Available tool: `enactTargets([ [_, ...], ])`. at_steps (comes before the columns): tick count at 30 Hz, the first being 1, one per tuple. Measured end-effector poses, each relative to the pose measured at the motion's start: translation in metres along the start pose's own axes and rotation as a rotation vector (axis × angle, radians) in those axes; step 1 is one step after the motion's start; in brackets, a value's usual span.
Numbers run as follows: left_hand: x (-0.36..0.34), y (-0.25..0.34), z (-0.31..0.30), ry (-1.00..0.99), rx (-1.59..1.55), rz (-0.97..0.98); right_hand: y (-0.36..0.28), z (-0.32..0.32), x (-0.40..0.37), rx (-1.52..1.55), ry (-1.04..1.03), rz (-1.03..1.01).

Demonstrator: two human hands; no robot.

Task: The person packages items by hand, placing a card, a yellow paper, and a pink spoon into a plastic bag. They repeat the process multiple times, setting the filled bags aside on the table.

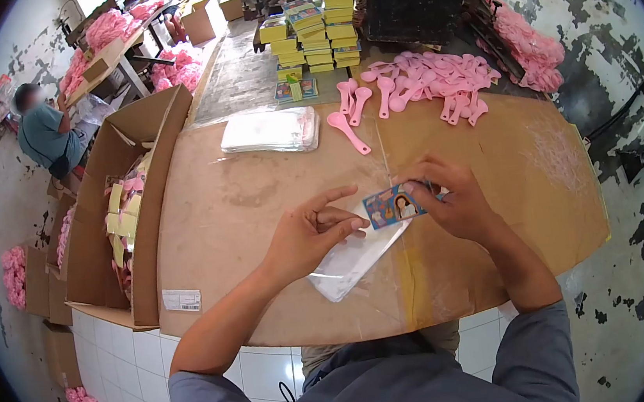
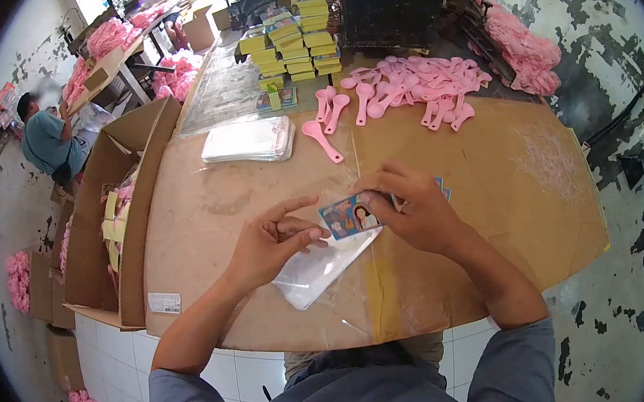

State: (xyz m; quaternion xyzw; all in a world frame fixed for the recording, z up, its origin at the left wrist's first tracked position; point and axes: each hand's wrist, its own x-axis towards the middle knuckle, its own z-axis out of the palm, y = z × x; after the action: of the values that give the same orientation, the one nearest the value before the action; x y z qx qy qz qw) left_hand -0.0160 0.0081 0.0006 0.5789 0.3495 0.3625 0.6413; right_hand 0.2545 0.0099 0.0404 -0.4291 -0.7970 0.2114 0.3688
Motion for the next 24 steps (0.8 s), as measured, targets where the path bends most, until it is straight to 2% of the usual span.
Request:
enactTargets([
  [1,-0.001,-0.001,0.001,-0.012,0.008,0.018,-0.001,0.002,0.002,0.013,-0.043,-0.043],
  [4,-0.005,0.002,0.003,-0.038,0.413,0.105,-0.006,0.011,0.008,0.031,-0.119,-0.131],
  [6,-0.005,0.003,0.003,-0.052,0.324,0.087,-0.010,0.014,0.011,0.014,-0.104,-0.133],
  [9,-0.002,-0.002,0.001,-0.012,0.165,0.079,-0.012,0.008,0.016,0.061,-0.075,0.000],
  [10,-0.001,-0.003,0.000,0.013,0.108,0.080,-0.009,0.006,0.017,0.054,-0.109,-0.032],
  [12,-0.002,-0.002,-0.001,0.008,0.122,0.097,-0.004,0.003,0.019,0.039,-0.175,-0.092],
  [18,-0.003,0.000,0.004,-0.021,0.205,0.082,-0.013,0.024,0.016,0.112,-0.174,-0.008],
  [21,0.000,-0.003,0.002,0.048,0.096,0.102,-0.005,0.035,0.016,0.393,0.065,0.185],
  [24,0.003,-0.003,0.001,0.115,-0.001,0.157,0.003,0.032,0.016,0.253,0.007,0.127],
])
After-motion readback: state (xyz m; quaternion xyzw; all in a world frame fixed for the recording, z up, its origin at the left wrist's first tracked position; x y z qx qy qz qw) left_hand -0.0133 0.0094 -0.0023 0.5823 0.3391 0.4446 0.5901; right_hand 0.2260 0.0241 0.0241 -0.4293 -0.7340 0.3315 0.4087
